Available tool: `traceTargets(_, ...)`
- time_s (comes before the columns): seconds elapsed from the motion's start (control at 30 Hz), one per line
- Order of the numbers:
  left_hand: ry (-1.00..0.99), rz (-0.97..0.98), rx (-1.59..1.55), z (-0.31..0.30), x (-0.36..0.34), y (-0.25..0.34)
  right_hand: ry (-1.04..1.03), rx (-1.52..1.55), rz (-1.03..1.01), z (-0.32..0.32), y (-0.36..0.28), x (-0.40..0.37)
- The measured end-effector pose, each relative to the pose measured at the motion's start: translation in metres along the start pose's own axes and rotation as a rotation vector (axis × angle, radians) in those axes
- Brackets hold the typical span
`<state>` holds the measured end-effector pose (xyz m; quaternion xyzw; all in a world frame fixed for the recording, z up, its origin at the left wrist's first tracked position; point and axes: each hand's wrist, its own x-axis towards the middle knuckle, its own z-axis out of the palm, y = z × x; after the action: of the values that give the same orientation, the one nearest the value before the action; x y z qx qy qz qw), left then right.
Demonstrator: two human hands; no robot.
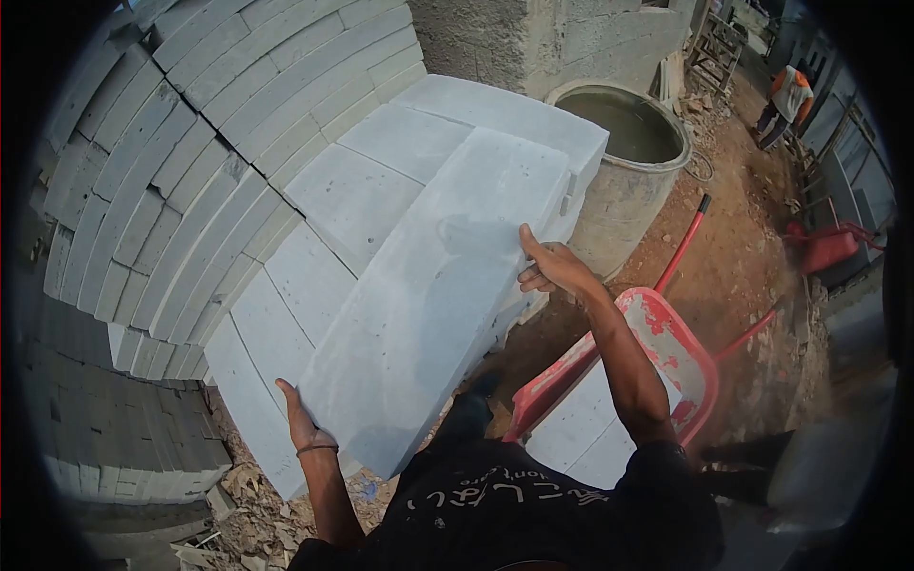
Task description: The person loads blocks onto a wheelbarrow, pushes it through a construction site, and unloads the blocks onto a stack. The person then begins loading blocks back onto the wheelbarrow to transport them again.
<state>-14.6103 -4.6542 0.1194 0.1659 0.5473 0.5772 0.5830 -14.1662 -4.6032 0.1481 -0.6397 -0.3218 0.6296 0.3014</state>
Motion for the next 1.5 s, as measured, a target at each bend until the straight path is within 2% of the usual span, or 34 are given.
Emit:
traceTargets(0.1, -0.023, -0.044, 0.001, 0.0, -0.001, -0.002, 0.258, -0.123, -0.334, -0.004, -0.003, -0.043)
traceTargets(0.13, -0.007, -0.039, 0.007, -0.001, -0.001, -0.002, 0.251, -0.126, -0.334, 0.004, 0.006, -0.046)
traceTargets(0.2, -0.016, -0.004, -0.055, 0.003, -0.019, 0.0, 0.511, -0.639, -0.863, 0.03, 0.029, -0.054)
traceTargets(0.23, -0.03, 0.025, -0.112, 0.005, -0.026, -0.001, 0.505, -0.638, -0.875, 0.043, 0.036, -0.056)
traceTargets(0.27, -0.021, 0.031, -0.118, -0.001, -0.03, -0.008, 0.519, -0.77, -0.824, 0.056, 0.043, -0.059)
traceTargets(0.3, -0.052, 0.16, -0.066, -0.011, -0.032, -0.021, 0.528, -0.904, -0.767, 0.065, 0.049, -0.06)
traceTargets(0.33, -0.082, 0.287, -0.009, -0.025, -0.034, -0.036, 0.512, -0.907, -0.769, 0.073, 0.054, -0.056)
traceTargets(0.37, -0.073, 0.291, -0.015, -0.039, -0.028, -0.061, 0.53, -0.86, -0.794, 0.078, 0.057, -0.049)
traceTargets(0.43, 0.325, 0.981, 0.705, -0.044, -0.01, -0.098, 0.558, -0.819, -0.833, 0.081, 0.054, -0.04)
traceTargets(0.47, 0.327, 0.982, 0.699, -0.046, -0.007, -0.095, 0.541, -0.816, -0.799, 0.081, 0.054, -0.041)
traceTargets(0.5, 0.199, 0.757, 0.356, -0.048, -0.002, -0.088, 0.531, -0.81, -0.77, 0.082, 0.048, -0.035)
traceTargets(0.57, 0.08, 0.505, 0.017, -0.035, 0.007, -0.077, 0.543, -0.826, -0.791, 0.084, 0.039, -0.021)
traceTargets(0.63, 0.188, 0.516, -0.084, -0.011, 0.036, -0.06, 0.552, -0.834, -0.806, 0.091, 0.027, -0.004)
traceTargets(0.67, 0.188, 0.516, -0.085, -0.026, 0.076, -0.061, 0.56, -0.856, -0.785, 0.093, 0.014, 0.009)
traceTargets(0.7, 0.131, 0.531, -0.031, -0.053, 0.139, -0.066, 0.572, -0.877, -0.767, 0.096, 0.001, 0.023)
traceTargets(0.77, 0.067, 0.555, 0.014, -0.037, 0.187, -0.051, 0.608, -0.892, -0.762, 0.105, -0.019, 0.055)
traceTargets(0.83, -0.208, 0.273, -0.294, 0.032, 0.183, -0.003, 0.64, -0.906, -0.754, 0.113, -0.041, 0.092)
traceTargets(0.87, -0.212, 0.273, -0.297, 0.056, 0.185, 0.012, 0.649, -0.893, -0.75, 0.114, -0.053, 0.113)
traceTargets(0.93, -0.373, 0.291, -0.235, 0.098, 0.199, 0.03, 0.67, -0.878, -0.736, 0.11, -0.074, 0.152)
traceTargets(1.07, -0.343, 0.332, -0.269, 0.131, 0.283, 0.043, 0.675, -0.877, -0.732, 0.106, -0.13, 0.22)
traceTargets(1.27, -0.452, 0.356, -0.31, 0.186, 0.39, 0.061, 0.668, -0.842, -0.751, 0.094, -0.201, 0.303)
traceTargets(1.33, -0.489, 0.318, -0.317, 0.195, 0.416, 0.065, 0.626, -0.84, -0.734, 0.093, -0.214, 0.328)
traceTargets(1.47, -0.372, 0.209, -0.366, 0.197, 0.486, 0.076, 0.675, -0.763, -0.767, 0.104, -0.226, 0.366)
traceTargets(1.5, -0.468, 0.246, -0.389, 0.191, 0.509, 0.074, 0.702, -0.742, -0.768, 0.106, -0.229, 0.368)
